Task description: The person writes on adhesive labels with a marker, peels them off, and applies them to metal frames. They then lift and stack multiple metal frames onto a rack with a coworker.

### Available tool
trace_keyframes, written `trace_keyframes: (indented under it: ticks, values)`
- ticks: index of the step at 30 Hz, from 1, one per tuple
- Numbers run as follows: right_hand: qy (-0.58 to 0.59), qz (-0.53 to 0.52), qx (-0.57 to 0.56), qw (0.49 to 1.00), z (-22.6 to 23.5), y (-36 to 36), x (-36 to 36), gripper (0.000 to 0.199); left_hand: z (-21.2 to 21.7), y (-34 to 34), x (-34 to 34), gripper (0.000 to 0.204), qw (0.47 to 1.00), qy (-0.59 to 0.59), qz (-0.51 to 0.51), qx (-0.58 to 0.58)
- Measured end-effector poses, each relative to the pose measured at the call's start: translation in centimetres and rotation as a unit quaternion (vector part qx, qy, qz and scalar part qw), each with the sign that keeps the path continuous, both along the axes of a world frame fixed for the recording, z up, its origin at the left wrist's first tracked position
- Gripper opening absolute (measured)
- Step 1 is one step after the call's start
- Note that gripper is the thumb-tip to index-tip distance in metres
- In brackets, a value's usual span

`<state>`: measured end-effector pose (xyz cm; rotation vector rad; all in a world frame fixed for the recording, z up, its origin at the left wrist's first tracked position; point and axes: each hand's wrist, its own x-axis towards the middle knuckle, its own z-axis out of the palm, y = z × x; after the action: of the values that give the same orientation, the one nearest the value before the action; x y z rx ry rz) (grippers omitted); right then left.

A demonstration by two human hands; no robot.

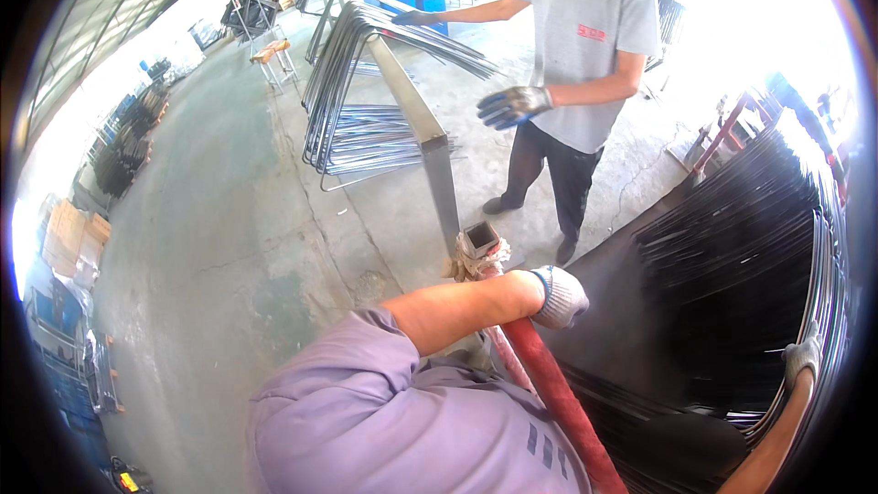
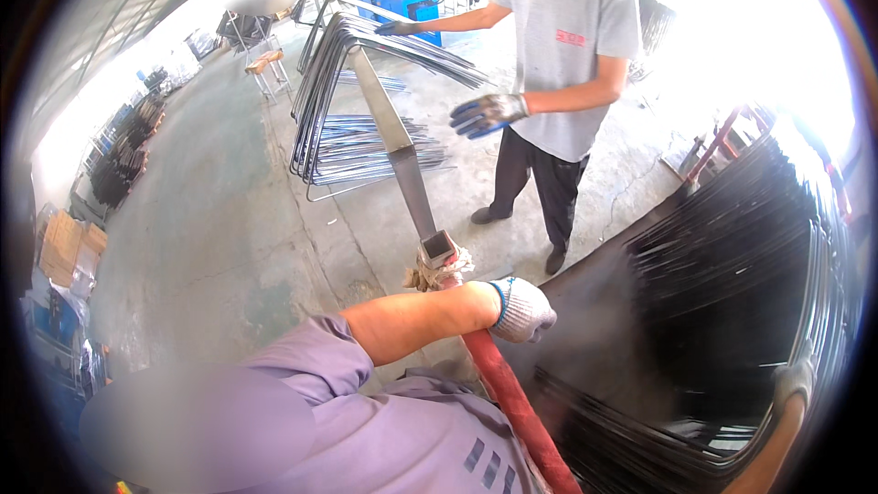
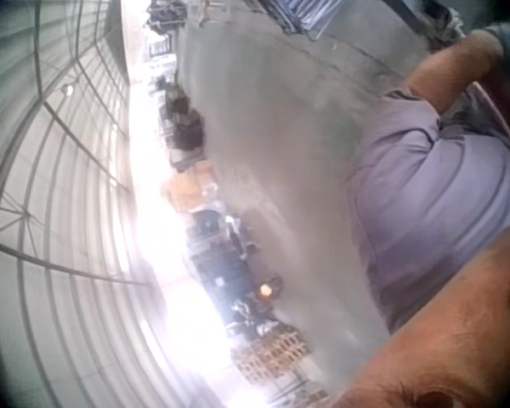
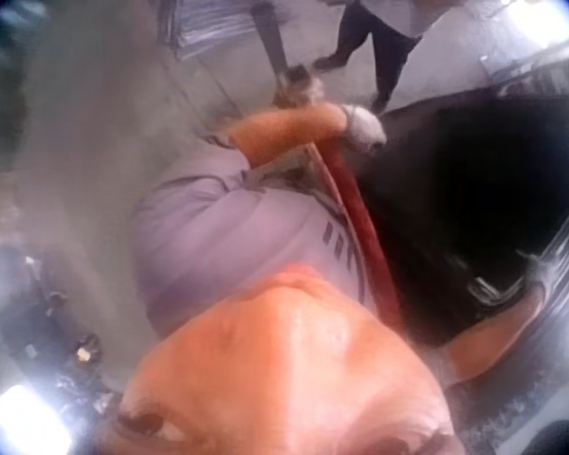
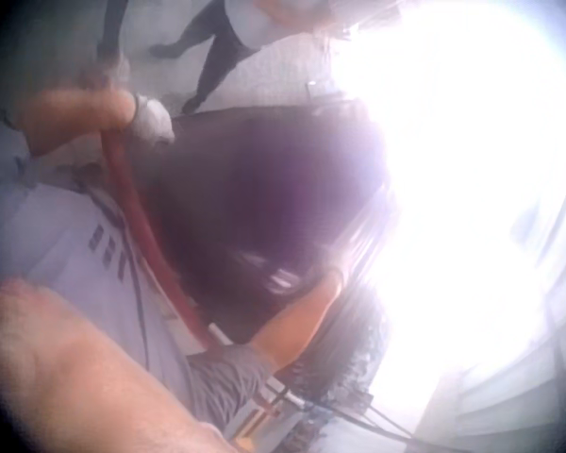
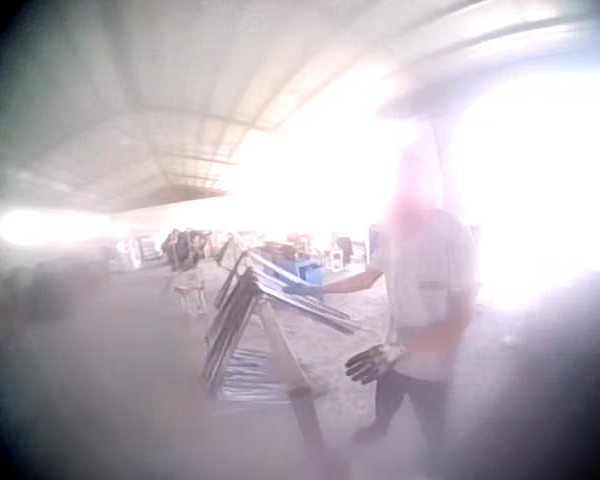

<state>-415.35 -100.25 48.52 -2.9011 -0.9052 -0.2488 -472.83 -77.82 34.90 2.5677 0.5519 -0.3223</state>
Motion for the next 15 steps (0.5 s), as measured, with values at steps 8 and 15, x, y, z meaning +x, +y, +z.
trace_keyframes:
  ticks: [8, 15]
  values:
    - [-0.022, -0.006, -0.015, 1.000, -0.1, -0.5, -0.4, 0.105, 0.4, 0.6, -0.2, 0.033, 1.000, -0.025, 0.011, 0.008]
    - [-0.014, -0.013, -0.018, 1.000, 0.5, 0.2, -1.7, 0.105, 0.3, 0.8, -0.5, 0.031, 1.000, -0.021, 0.000, 0.008]
